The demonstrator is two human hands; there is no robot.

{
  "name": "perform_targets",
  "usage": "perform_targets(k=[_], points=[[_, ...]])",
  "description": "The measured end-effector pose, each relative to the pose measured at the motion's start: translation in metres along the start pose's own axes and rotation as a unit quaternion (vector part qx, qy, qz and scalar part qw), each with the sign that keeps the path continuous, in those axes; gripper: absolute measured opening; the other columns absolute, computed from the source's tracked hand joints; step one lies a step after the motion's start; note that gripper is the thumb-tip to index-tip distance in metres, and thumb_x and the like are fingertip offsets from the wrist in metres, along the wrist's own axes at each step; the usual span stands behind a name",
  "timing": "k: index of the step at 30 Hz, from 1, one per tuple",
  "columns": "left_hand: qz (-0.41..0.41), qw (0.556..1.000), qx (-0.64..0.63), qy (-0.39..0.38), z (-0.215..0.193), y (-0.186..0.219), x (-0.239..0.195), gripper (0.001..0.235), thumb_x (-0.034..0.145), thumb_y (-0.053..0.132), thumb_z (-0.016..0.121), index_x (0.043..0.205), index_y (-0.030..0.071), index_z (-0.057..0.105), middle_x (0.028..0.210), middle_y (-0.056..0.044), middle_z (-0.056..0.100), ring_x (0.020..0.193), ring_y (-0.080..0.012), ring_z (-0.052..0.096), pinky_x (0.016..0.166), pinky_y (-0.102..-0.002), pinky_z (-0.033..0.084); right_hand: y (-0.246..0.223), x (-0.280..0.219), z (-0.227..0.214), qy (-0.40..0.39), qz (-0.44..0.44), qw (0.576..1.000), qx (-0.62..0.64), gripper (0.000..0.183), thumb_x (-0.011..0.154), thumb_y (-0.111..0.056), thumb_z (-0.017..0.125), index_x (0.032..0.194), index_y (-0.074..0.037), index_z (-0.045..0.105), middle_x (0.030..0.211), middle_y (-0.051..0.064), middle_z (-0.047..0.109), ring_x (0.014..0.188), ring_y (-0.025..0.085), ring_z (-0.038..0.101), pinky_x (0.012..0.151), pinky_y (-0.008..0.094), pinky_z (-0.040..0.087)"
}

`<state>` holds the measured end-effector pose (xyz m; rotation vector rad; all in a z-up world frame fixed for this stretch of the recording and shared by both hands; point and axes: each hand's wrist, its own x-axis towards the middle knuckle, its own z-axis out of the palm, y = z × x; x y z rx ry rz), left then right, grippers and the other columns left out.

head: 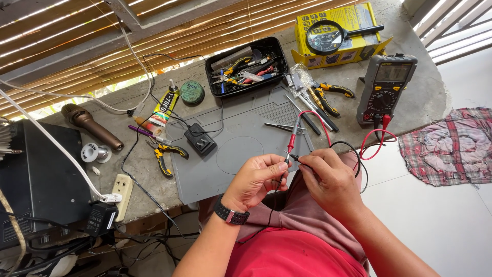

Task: The person uses a multimeter to test a small cylindrical electronic component, repeatedly touching the probes to its terminals and adjusting the multimeter dial. The person holds the component and probes throughout, checking readings on the multimeter display.

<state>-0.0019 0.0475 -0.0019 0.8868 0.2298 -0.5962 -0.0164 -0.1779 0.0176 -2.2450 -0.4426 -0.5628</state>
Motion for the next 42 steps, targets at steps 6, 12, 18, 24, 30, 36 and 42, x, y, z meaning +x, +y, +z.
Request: perform_targets(k=[6, 12, 18, 24, 30, 36, 42], points=[[0.024, 0.999, 0.029, 0.033, -0.007, -0.006, -0.001, 0.025, 0.103, 0.010, 0.092, 0.116, -0.005, 0.078, 0.087, -0.021, 0.081, 0.073, -0.0275, 0.085, 0.064, -0.040, 0.074, 0.000, -0.003, 0.004, -0.008, 0.000, 1.000, -0.004, 0.017, 0.101, -0.012, 0.083, 0.116, -0.021, 0.085, 0.104, 0.004, 0.076, 0.082, 0.030, 0.080, 0.073, 0.041, 0.066], [0.080, 0.982, 0.152, 0.084, -0.005, 0.004, -0.007, 0.021, 0.105, 0.007, 0.083, 0.120, -0.007, 0.079, 0.087, -0.019, 0.080, 0.073, -0.0210, 0.082, 0.057, -0.028, 0.068, -0.014, -0.002, 0.004, 0.041, -0.009, 0.999, 0.019, 0.020, 0.098, -0.008, 0.085, 0.113, -0.021, 0.087, 0.099, 0.001, 0.075, 0.072, 0.021, 0.076, 0.066, 0.031, 0.064], [0.105, 0.972, 0.193, 0.087, 0.009, 0.016, -0.021, 0.022, 0.107, 0.003, 0.078, 0.125, -0.008, 0.078, 0.088, -0.018, 0.079, 0.073, -0.0190, 0.081, 0.055, -0.024, 0.063, -0.022, 0.004, 0.010, 0.020, -0.019, 0.999, 0.034, 0.018, 0.098, -0.006, 0.085, 0.112, -0.016, 0.087, 0.097, 0.003, 0.076, 0.073, 0.023, 0.077, 0.066, 0.035, 0.065], [0.128, 0.974, 0.170, 0.079, -0.004, -0.001, -0.022, 0.025, 0.107, -0.005, 0.075, 0.132, -0.009, 0.072, 0.098, -0.016, 0.072, 0.072, -0.0199, 0.081, 0.053, -0.026, 0.067, -0.019, -0.006, 0.017, -0.020, -0.015, 0.999, 0.032, 0.018, 0.101, -0.009, 0.082, 0.117, -0.015, 0.086, 0.100, 0.005, 0.077, 0.080, 0.033, 0.080, 0.065, 0.042, 0.065], [0.124, 0.980, 0.138, 0.076, -0.007, -0.011, -0.023, 0.032, 0.106, -0.004, 0.079, 0.136, -0.008, 0.067, 0.104, -0.013, 0.065, 0.077, -0.0206, 0.082, 0.060, -0.029, 0.073, -0.020, -0.009, 0.015, -0.014, -0.032, 0.999, 0.024, 0.016, 0.104, -0.012, 0.082, 0.119, -0.015, 0.086, 0.103, 0.005, 0.078, 0.086, 0.034, 0.081, 0.073, 0.040, 0.065], [0.135, 0.978, 0.131, 0.089, -0.006, -0.012, -0.019, 0.030, 0.107, -0.005, 0.079, 0.133, -0.011, 0.067, 0.102, -0.013, 0.065, 0.076, -0.0210, 0.083, 0.062, -0.032, 0.076, -0.019, -0.012, 0.019, -0.001, -0.039, 0.999, 0.020, 0.016, 0.102, -0.011, 0.082, 0.118, -0.015, 0.086, 0.101, 0.005, 0.078, 0.084, 0.032, 0.080, 0.071, 0.040, 0.065], [0.123, 0.977, 0.144, 0.097, -0.007, -0.014, -0.019, 0.027, 0.107, -0.003, 0.081, 0.130, -0.014, 0.074, 0.099, -0.014, 0.070, 0.075, -0.0197, 0.084, 0.064, -0.031, 0.076, -0.016, -0.011, 0.021, -0.006, -0.029, 0.999, 0.029, 0.016, 0.102, -0.010, 0.082, 0.118, -0.013, 0.085, 0.099, 0.007, 0.078, 0.084, 0.035, 0.080, 0.071, 0.042, 0.065]])
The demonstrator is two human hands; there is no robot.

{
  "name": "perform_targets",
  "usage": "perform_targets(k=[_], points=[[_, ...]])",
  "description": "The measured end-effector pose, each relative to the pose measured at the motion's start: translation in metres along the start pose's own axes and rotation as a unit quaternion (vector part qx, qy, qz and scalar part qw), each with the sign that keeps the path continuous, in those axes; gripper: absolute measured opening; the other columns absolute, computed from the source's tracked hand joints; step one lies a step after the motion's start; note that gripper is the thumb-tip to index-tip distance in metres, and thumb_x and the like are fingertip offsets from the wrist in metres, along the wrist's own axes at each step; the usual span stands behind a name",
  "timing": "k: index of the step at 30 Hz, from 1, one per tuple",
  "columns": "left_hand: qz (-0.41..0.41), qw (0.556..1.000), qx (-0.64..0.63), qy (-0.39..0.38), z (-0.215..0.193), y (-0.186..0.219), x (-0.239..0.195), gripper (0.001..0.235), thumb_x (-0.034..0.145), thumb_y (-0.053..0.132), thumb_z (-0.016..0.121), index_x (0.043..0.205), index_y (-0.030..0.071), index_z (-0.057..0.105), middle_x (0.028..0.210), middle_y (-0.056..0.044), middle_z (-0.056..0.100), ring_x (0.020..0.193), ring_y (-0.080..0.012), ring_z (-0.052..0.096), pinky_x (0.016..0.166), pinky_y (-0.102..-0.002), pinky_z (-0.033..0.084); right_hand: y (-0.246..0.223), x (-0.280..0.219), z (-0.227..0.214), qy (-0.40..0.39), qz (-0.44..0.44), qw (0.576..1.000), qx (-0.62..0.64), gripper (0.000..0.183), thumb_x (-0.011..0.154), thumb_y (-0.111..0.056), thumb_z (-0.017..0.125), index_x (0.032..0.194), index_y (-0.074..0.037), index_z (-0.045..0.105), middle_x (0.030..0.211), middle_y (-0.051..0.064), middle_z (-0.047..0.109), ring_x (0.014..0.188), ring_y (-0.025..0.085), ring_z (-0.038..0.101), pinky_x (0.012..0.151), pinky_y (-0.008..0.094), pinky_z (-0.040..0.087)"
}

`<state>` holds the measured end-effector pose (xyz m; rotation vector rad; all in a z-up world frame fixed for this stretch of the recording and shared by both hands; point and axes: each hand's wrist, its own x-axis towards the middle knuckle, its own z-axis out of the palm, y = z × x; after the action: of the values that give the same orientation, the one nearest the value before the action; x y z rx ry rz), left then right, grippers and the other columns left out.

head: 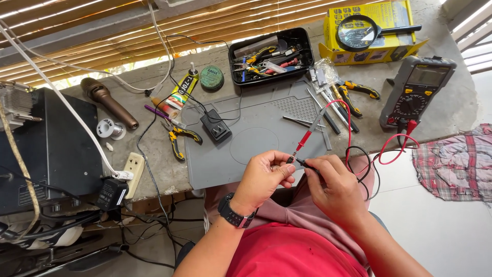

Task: The person uses a multimeter to test a small cylindrical electronic component, repeatedly touching the probes to its terminals and adjusting the multimeter dial. The person holds the component and probes throughout, checking readings on the multimeter display.

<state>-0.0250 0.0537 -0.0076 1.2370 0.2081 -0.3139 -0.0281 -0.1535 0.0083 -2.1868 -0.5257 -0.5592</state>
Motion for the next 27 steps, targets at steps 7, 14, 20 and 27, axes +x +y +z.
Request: perform_targets(k=[7, 14, 20, 27], points=[[0.028, 0.999, 0.038, 0.000, 0.005, 0.004, 0.000, 0.020, 0.109, 0.001, 0.080, 0.126, -0.009, 0.077, 0.096, -0.014, 0.071, 0.075, -0.0175, 0.083, 0.058, -0.026, 0.070, 0.002, -0.001, 0.001, -0.012, -0.002, 1.000, -0.007, 0.015, 0.104, -0.012, 0.081, 0.118, -0.014, 0.085, 0.100, 0.006, 0.078, 0.087, 0.035, 0.082, 0.073, 0.042, 0.066], [0.089, 0.983, 0.154, 0.052, 0.014, 0.006, -0.002, 0.008, 0.110, 0.008, 0.079, 0.114, 0.002, 0.082, 0.084, -0.007, 0.078, 0.066, -0.0038, 0.065, 0.056, -0.021, 0.055, 0.005, -0.003, 0.004, -0.023, 0.006, 1.000, 0.005, 0.015, 0.107, -0.014, 0.078, 0.120, -0.015, 0.085, 0.101, 0.007, 0.079, 0.088, 0.038, 0.082, 0.074, 0.043, 0.067], [0.115, 0.975, 0.163, 0.099, 0.025, 0.008, -0.008, 0.022, 0.099, 0.017, 0.093, 0.105, 0.002, 0.079, 0.080, -0.005, 0.073, 0.064, -0.0024, 0.060, 0.054, -0.020, 0.051, -0.002, -0.002, 0.004, -0.031, 0.019, 0.999, 0.028, 0.015, 0.108, -0.011, 0.075, 0.119, -0.014, 0.085, 0.097, 0.008, 0.077, 0.087, 0.038, 0.082, 0.075, 0.042, 0.067], [0.129, 0.971, 0.154, 0.130, 0.030, 0.008, -0.007, 0.019, 0.098, 0.016, 0.095, 0.101, 0.002, 0.082, 0.076, -0.007, 0.076, 0.059, -0.0015, 0.058, 0.050, -0.021, 0.049, -0.001, -0.002, 0.007, -0.020, 0.031, 0.998, 0.057, 0.015, 0.109, -0.011, 0.075, 0.119, -0.015, 0.086, 0.095, 0.007, 0.074, 0.087, 0.037, 0.080, 0.076, 0.039, 0.065]])
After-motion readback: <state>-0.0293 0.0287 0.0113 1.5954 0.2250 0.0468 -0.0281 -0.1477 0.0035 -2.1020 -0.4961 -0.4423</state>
